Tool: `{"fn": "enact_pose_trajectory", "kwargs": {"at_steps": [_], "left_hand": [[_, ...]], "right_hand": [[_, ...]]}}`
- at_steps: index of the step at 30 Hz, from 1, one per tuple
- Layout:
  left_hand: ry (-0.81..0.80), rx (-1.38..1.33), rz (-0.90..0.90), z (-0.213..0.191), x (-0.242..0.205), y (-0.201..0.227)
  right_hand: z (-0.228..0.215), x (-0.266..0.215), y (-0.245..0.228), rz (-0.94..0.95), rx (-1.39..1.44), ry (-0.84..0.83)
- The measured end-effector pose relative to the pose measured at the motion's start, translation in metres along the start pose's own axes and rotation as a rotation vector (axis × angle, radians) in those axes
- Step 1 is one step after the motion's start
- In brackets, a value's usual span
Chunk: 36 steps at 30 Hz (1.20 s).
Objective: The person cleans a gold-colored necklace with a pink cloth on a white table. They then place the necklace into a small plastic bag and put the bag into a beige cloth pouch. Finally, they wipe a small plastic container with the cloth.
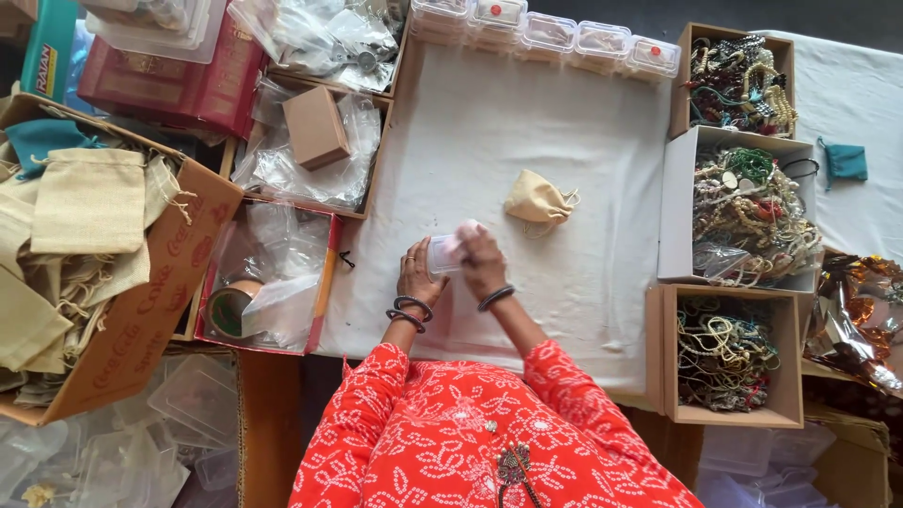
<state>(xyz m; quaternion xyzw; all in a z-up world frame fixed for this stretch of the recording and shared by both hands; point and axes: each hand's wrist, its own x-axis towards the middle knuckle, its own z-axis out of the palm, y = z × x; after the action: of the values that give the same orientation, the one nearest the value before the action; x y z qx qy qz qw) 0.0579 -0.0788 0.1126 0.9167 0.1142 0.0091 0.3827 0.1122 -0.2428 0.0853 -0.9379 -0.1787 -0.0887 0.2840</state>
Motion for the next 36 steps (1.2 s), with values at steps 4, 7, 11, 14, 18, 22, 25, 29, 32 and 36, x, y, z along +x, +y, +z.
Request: {"fn": "enact_pose_trajectory", "kwargs": {"at_steps": [4, 7, 11, 14, 18, 22, 25, 29, 32, 36], "left_hand": [[-0.004, 0.027, -0.013, 0.014, 0.006, -0.012], [0.051, 0.068, 0.044, 0.054, 0.016, -0.052], [0.105, 0.066, 0.106, 0.02, 0.009, -0.039], [0.006, 0.06, 0.026, -0.013, 0.008, -0.004], [-0.083, 0.058, -0.02, -0.019, 0.005, 0.007], [-0.05, 0.047, 0.02, 0.014, 0.009, -0.023], [0.029, 0.114, 0.082, 0.03, 0.012, -0.035], [-0.037, 0.066, 0.004, -0.006, 0.007, -0.003], [-0.096, 0.056, -0.026, -0.019, 0.005, 0.007], [-0.094, 0.072, -0.028, -0.002, 0.009, -0.006]], "right_hand": [[-0.025, -0.008, -0.058, -0.134, -0.119, -0.057], [0.009, -0.018, -0.04, -0.24, 0.014, -0.214], [-0.008, -0.015, -0.043, -0.297, 0.043, -0.164], [-0.047, -0.007, -0.044, -0.223, -0.042, -0.077], [-0.046, -0.013, -0.034, -0.104, -0.084, 0.007], [0.004, -0.017, -0.029, -0.208, -0.139, -0.078], [-0.014, -0.009, -0.053, -0.248, -0.075, -0.191], [-0.035, -0.008, -0.037, -0.233, -0.077, -0.216], [-0.035, -0.012, -0.019, -0.08, -0.119, -0.166], [0.007, -0.017, -0.017, -0.025, -0.273, -0.089]]}}
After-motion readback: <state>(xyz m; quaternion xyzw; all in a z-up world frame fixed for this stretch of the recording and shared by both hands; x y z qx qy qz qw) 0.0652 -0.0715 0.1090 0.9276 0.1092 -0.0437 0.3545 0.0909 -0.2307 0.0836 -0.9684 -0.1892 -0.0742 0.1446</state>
